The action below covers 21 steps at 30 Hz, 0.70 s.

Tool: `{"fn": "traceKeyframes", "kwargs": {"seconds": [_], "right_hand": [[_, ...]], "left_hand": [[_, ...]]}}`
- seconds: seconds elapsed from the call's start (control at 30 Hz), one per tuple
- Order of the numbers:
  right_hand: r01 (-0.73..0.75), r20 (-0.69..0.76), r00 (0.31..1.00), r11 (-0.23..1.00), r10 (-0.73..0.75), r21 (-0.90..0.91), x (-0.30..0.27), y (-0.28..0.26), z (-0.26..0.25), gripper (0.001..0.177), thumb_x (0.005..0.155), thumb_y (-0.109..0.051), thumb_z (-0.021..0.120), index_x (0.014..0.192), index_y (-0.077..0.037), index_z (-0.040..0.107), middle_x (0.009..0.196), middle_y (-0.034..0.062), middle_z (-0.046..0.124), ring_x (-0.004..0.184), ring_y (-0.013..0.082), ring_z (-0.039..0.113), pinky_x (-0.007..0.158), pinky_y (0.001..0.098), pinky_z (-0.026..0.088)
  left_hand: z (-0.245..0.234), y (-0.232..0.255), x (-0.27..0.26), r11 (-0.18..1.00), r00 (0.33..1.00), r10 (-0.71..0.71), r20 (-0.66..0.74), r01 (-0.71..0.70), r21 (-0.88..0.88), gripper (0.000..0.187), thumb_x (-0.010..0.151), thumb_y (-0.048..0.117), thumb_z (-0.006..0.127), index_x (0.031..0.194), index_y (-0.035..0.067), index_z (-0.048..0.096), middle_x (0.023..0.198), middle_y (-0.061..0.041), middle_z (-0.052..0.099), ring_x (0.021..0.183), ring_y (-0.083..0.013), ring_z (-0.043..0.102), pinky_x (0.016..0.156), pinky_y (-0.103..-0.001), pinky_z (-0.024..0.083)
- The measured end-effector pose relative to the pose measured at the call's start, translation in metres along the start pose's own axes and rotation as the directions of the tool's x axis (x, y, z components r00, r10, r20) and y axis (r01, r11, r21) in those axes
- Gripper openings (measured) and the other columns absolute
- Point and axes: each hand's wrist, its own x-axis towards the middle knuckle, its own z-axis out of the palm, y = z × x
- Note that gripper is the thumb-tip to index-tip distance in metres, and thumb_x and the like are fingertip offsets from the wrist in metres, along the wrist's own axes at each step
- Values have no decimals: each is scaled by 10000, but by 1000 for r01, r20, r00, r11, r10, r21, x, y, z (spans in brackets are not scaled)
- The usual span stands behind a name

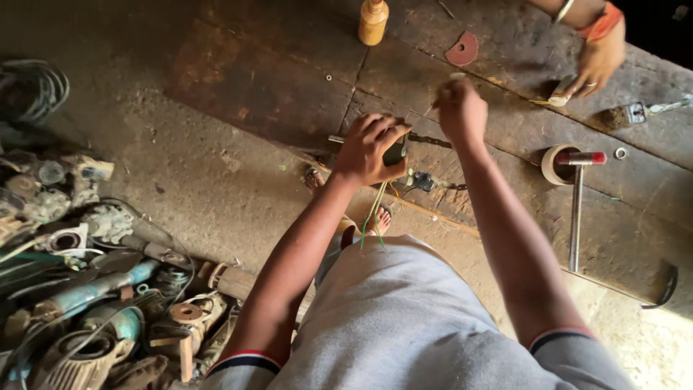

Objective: The person is repairing a small electrical component, likely a motor or switch, on a wooden workbench. They use a wrench to tighten connections and then wrap the wires with black electrical tape.

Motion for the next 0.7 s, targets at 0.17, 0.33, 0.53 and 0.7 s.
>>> {"fn": "traceKeyframes", "kwargs": {"seconds": [0.17,0.33,0.53,0.7], "right_hand": [[398,-82,911,914,-404,-80,-87,-38,-40,127,1103,-57,560,1062,-76,679,1030,136,728,942,308,665,850,422,533],[478,-6,872,855,-489,-201,-117,-59,-33,154,1033,-56,641,1179,-32,682,1148,131,712,1144,298,657,977,426,464],[572,61,799,725,-598,-383,-120,-49,-22,270,984,-99,712,1240,-28,666,1244,117,711,1236,291,627,1048,458,450],[604,67,764,675,-642,-423,-122,-50,-21,278,982,-111,729,1246,-44,670,1262,93,717,1247,265,621,1061,457,428]], "left_hand": [[-5,2,-3,998,997,60,-50,-58,29,596,834,367,794,1348,132,606,1358,-70,604,1297,-313,544,1185,-510,383],[-5,2,2,999,998,40,-39,-41,-22,673,786,414,820,1353,121,607,1358,-82,604,1294,-338,537,1171,-509,380],[-1,-3,3,999,998,46,-33,-46,-22,663,789,426,837,1334,113,624,1350,-79,620,1283,-325,543,1165,-504,390],[4,-4,2,1000,1000,22,-4,-22,-14,674,786,428,831,1338,102,621,1349,-93,620,1278,-334,540,1147,-490,400]]}}
